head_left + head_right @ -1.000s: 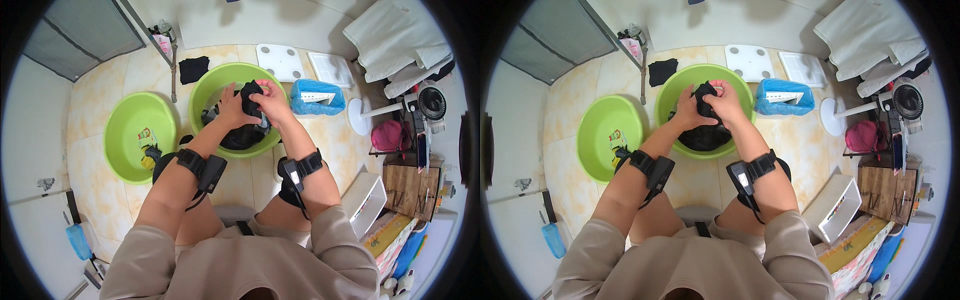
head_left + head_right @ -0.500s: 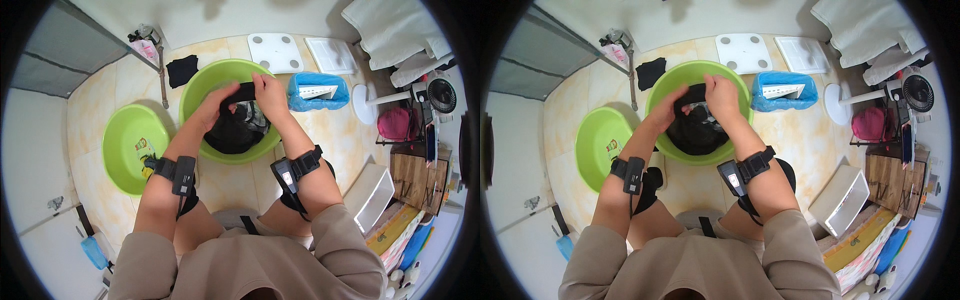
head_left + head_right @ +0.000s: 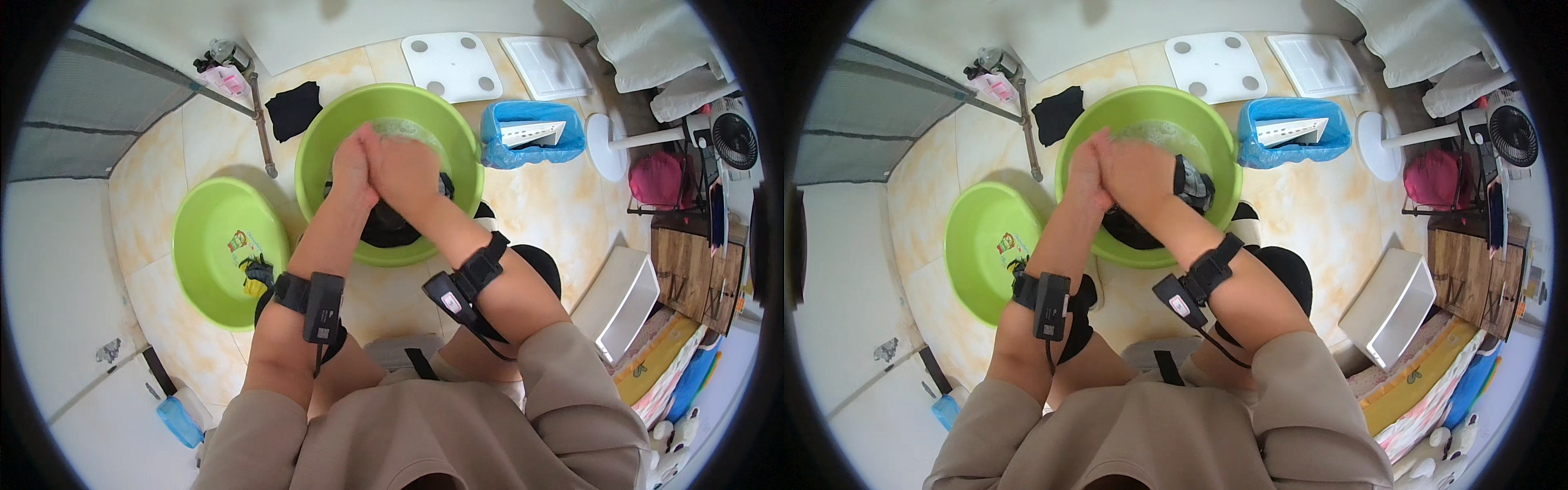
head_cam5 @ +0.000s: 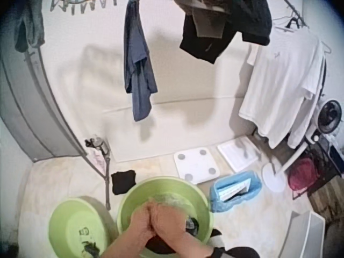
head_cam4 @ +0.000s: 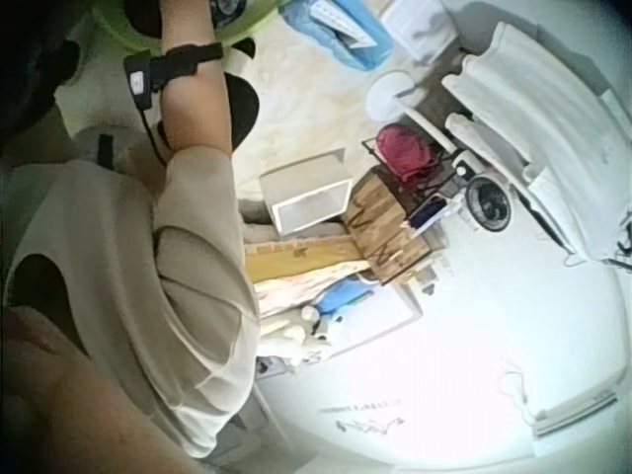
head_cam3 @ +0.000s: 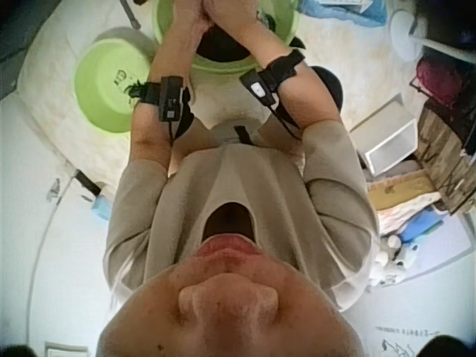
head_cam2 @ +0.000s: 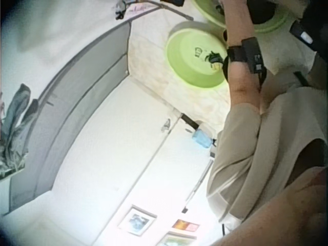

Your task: The person sits on the floor and hand-washes dark garments in a green basin filled with soapy water. They repeatedly submerge, agitate, wring, and rinse the clothes by hand, then place them into a second green basin.

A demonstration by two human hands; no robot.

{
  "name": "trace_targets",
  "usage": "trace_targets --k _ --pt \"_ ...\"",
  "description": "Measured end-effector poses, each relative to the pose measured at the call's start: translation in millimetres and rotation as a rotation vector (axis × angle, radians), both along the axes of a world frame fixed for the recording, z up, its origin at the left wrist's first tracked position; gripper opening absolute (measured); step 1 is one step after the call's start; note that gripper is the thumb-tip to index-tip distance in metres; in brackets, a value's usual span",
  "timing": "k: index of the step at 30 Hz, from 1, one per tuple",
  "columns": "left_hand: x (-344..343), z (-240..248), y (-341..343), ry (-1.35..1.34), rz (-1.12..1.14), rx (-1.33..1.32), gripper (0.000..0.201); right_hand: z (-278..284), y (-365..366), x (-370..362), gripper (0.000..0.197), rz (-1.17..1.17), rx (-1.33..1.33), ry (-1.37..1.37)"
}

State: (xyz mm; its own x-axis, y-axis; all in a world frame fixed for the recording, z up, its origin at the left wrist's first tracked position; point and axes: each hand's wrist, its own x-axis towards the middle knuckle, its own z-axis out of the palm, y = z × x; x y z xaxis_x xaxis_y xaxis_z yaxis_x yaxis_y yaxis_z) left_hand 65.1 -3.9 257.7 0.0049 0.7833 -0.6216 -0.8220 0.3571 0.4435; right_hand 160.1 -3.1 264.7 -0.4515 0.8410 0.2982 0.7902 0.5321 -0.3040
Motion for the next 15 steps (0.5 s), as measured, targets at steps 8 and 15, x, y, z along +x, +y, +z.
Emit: trace_targets --k 8,15 --pt "-2 13 -5 0.076 -0.040 0.014 0.015 19 -7 -11 0.033 -0.230 -0.322 0.443" --pt "-15 9 -4 -0.048 -0.120 -0.101 0.021 14 -24 -15 0.035 -0.026 0.078 0.430"
